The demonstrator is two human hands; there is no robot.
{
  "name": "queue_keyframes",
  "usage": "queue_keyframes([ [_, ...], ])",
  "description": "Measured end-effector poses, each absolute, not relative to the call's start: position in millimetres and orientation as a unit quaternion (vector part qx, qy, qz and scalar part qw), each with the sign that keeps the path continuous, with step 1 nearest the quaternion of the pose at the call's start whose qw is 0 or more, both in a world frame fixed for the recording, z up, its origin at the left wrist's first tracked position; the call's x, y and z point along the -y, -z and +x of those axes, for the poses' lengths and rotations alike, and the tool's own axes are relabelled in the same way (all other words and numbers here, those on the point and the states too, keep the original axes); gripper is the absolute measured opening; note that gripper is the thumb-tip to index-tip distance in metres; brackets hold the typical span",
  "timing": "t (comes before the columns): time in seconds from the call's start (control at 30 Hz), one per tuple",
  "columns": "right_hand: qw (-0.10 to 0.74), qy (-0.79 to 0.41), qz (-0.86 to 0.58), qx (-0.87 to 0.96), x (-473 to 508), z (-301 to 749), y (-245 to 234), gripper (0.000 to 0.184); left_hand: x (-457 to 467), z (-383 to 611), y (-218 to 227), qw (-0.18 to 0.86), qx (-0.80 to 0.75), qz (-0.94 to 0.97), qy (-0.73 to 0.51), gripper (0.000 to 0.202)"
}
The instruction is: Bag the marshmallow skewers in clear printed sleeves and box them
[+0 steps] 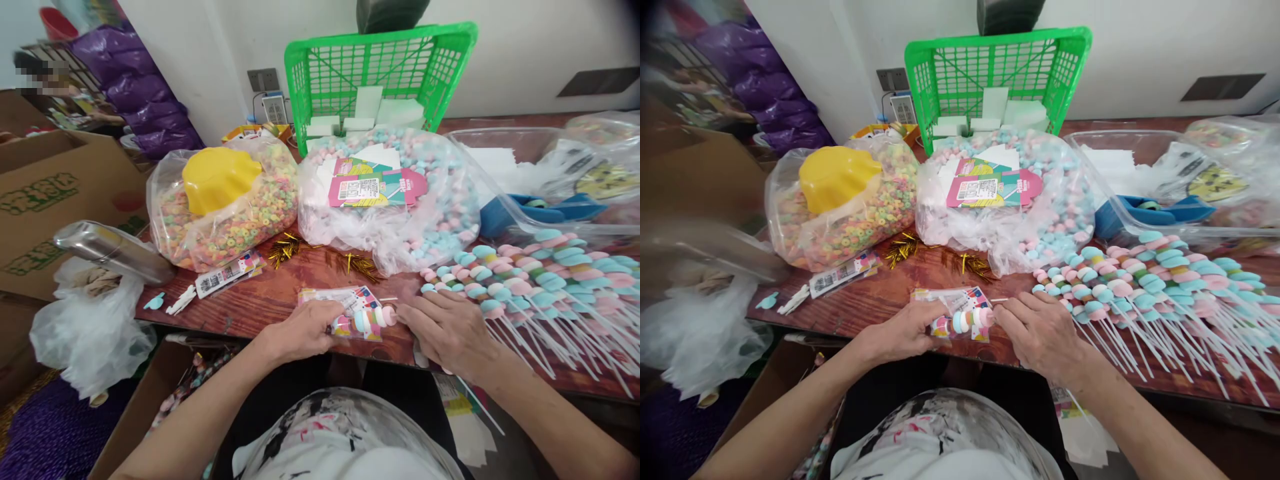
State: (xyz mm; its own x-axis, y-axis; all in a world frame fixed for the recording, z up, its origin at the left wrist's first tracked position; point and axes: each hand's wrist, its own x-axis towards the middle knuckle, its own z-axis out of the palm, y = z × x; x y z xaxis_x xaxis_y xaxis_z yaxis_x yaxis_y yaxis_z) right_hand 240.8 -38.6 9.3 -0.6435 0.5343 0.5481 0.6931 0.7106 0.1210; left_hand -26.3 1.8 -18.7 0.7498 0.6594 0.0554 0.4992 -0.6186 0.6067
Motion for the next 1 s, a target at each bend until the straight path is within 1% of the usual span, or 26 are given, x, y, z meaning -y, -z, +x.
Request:
queue_keyframes([
  [0.07,0.234,0.19,-0.332,0.894,41,241,-13,0.02,0,-23,17,0.343,-0.314,0.875,-0.135,0.022],
  [0.13,0.218,0.217,-0.322,0.895,47,238,-17,0.017,2,-19,14,0.374,-0.323,0.858,-0.142,0.024],
  [0.23,0.204,0.24,-0.321,0.893,60,230,-23,0.014,4,-12,9,0.4,-0.351,0.828,-0.177,0.018],
  [0.37,0.22,0.246,-0.33,0.884,79,221,-30,0.019,6,-5,7,0.436,-0.373,0.783,-0.241,0.006],
  [0.47,0.239,0.248,-0.329,0.879,86,220,-31,0.02,6,-3,8,0.448,-0.372,0.771,-0.259,0.011],
  [0.6,0.247,0.207,-0.351,0.879,80,224,-27,0.019,7,-5,10,0.418,-0.361,0.803,-0.224,0.008],
  [0.63,0.241,0.19,-0.361,0.881,77,226,-26,0.021,7,-6,9,0.407,-0.355,0.816,-0.206,0.009],
  [0.73,0.204,0.167,-0.384,0.885,68,233,-24,0.025,8,-8,6,0.385,-0.329,0.848,-0.154,0.023],
  [0.8,0.177,0.185,-0.374,0.891,64,236,-24,0.024,8,-8,2,0.411,-0.306,0.847,-0.14,0.026],
  [0.87,0.16,0.212,-0.345,0.9,64,237,-26,0.021,8,-7,-1,0.465,-0.292,0.825,-0.132,0.029],
  [1.0,0.176,0.236,-0.301,0.907,67,230,-30,0.019,9,-3,-1,0.567,-0.297,0.761,-0.106,0.032],
])
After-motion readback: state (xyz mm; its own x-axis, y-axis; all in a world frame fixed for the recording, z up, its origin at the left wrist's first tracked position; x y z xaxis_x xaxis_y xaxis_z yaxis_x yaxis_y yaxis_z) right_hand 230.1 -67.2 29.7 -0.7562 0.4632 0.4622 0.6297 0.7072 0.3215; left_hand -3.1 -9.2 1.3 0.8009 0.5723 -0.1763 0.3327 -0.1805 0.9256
